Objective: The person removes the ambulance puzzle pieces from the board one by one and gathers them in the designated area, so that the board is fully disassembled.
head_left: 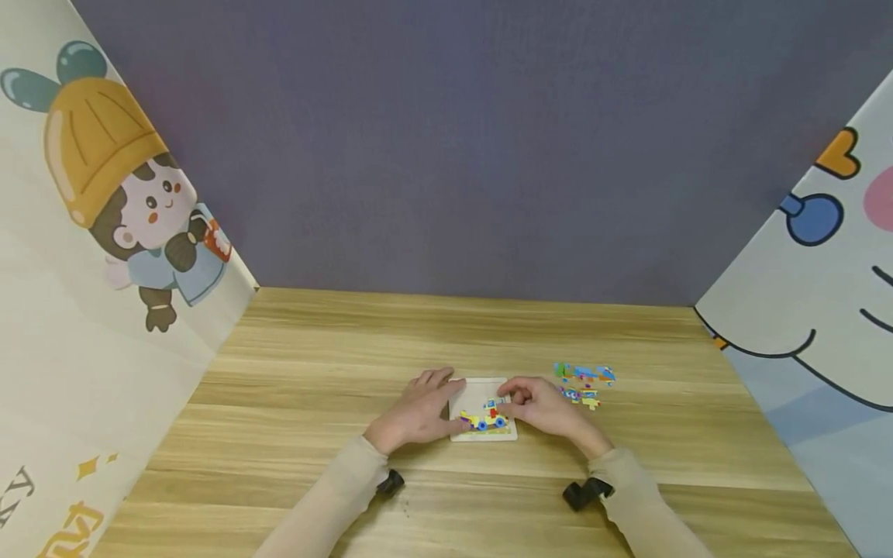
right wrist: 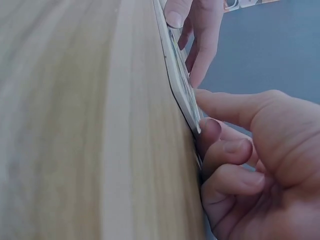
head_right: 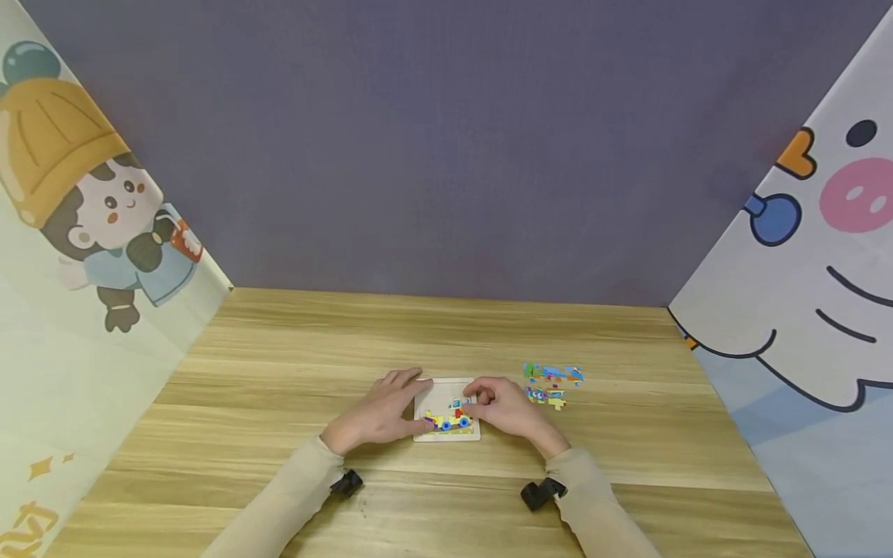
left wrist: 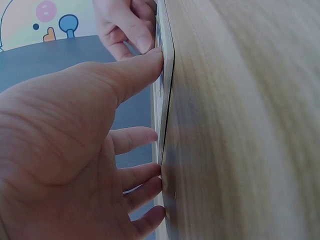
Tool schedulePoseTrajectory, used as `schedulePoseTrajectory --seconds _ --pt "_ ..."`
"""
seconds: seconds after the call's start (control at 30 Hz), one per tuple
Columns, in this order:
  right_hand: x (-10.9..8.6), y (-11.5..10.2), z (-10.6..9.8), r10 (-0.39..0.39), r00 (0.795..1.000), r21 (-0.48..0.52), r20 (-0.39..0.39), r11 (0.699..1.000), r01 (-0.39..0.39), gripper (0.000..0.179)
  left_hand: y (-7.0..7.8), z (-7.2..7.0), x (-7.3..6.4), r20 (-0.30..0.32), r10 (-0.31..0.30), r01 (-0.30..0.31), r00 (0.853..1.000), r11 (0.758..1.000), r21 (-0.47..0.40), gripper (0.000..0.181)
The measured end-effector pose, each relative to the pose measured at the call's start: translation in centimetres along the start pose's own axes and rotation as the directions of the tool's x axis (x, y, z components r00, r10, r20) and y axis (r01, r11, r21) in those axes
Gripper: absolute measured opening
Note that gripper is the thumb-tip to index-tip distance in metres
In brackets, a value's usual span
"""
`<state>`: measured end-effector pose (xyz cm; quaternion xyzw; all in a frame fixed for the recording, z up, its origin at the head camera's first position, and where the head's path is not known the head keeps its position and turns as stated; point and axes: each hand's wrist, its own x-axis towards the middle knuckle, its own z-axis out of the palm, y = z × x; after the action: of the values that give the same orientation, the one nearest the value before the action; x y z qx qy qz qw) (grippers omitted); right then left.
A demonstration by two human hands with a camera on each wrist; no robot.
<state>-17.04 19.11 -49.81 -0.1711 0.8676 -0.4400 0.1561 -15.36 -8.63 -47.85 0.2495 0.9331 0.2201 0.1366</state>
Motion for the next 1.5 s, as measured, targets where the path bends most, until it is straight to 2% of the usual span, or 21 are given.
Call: schedulePoseTrajectory --seconds 0.77,1.0,1.5 --pt "-0.02 0.06 0.04 -0.007 1.0 0.048 -0.006 0.999 0.007 0.026 -0.16 -0.08 0.23 -0.003 0.005 -0.005 1.0 1.0 -0.006 0.08" --pt "-0.04 -0.17 0.07 0.014 1.0 0.03 -0.008 0.999 -0.013 0.024 -0.15 -0.04 0.24 -0.001 0.002 -0.002 1.0 1.0 -0.009 0.08" --pt "-0.11 0.07 0.15 -0.009 1.0 0.034 -0.009 0.999 0.009 0.023 -0.21 0.16 0.28 0.002 -0.002 0.003 1.0 1.0 -0.021 0.081"
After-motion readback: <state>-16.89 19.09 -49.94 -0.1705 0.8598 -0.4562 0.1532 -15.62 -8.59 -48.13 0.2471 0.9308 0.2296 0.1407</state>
